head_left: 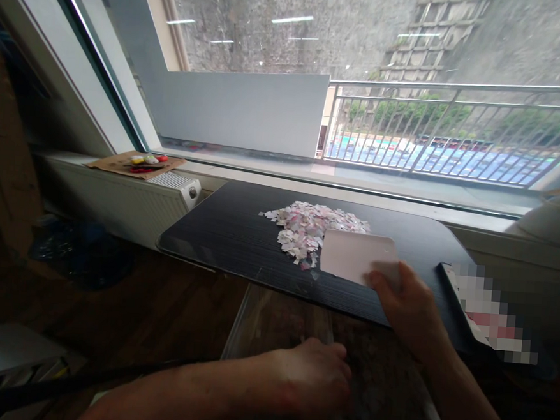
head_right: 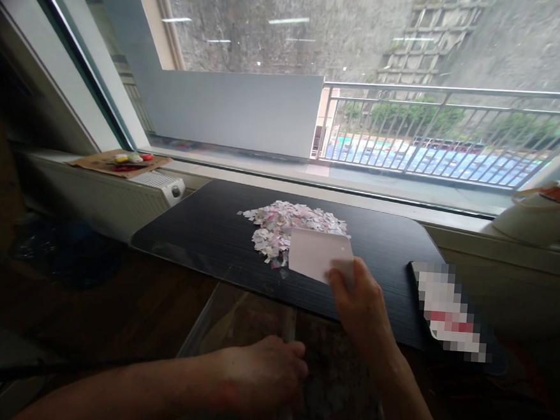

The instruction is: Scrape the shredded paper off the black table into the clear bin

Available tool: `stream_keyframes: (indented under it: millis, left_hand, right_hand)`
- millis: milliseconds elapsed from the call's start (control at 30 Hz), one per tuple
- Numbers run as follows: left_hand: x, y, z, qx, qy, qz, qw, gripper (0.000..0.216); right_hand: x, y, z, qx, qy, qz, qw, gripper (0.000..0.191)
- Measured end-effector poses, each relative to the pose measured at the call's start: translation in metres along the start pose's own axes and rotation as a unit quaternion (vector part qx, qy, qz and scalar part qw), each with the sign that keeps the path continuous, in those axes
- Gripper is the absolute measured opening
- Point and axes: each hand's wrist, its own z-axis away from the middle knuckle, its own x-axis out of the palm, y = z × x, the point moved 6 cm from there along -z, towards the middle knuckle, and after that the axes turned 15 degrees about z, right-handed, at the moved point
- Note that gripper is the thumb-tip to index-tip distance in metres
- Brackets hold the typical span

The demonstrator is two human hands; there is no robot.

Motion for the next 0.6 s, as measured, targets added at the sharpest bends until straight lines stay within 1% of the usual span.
stream_keyframes:
  millis: [100, 233, 367, 500, 600]
  left_hand:
    - [0.000, 0.000, 0.000, 0.006, -0.004, -0.003, 1.000, 0.007]
    - [-0.002, 0.003, 0.002, 0.008, -0.012, -0.013, 1.000, 0.008]
    - [-0.004, 0.003, 0.003, -0.008, -0.021, -0.022, 1.000, 0.015]
    - [-0.003, 0.004, 0.005, -0.006, -0.045, -0.034, 0.998, 0.017]
    - [-0.005, 0.005, 0.006, -0.003, -0.044, -0.031, 0.999, 0.018]
  right_hand:
    - [0.004, -0.002, 0.001, 0.003, -0.015, -0.007, 1.000, 0.023]
    - [0.006, 0.005, 0.002, 0.008, -0.040, 0.005, 0.999, 0.022]
    - [0.004, 0.010, 0.000, 0.011, -0.026, -0.017, 0.999, 0.023]
    - [0.009, 0.015, 0.001, 0.011, -0.052, -0.041, 0.998, 0.022]
    - [0.011, 0.019, 0.006, -0.001, -0.079, -0.059, 0.995, 0.022]
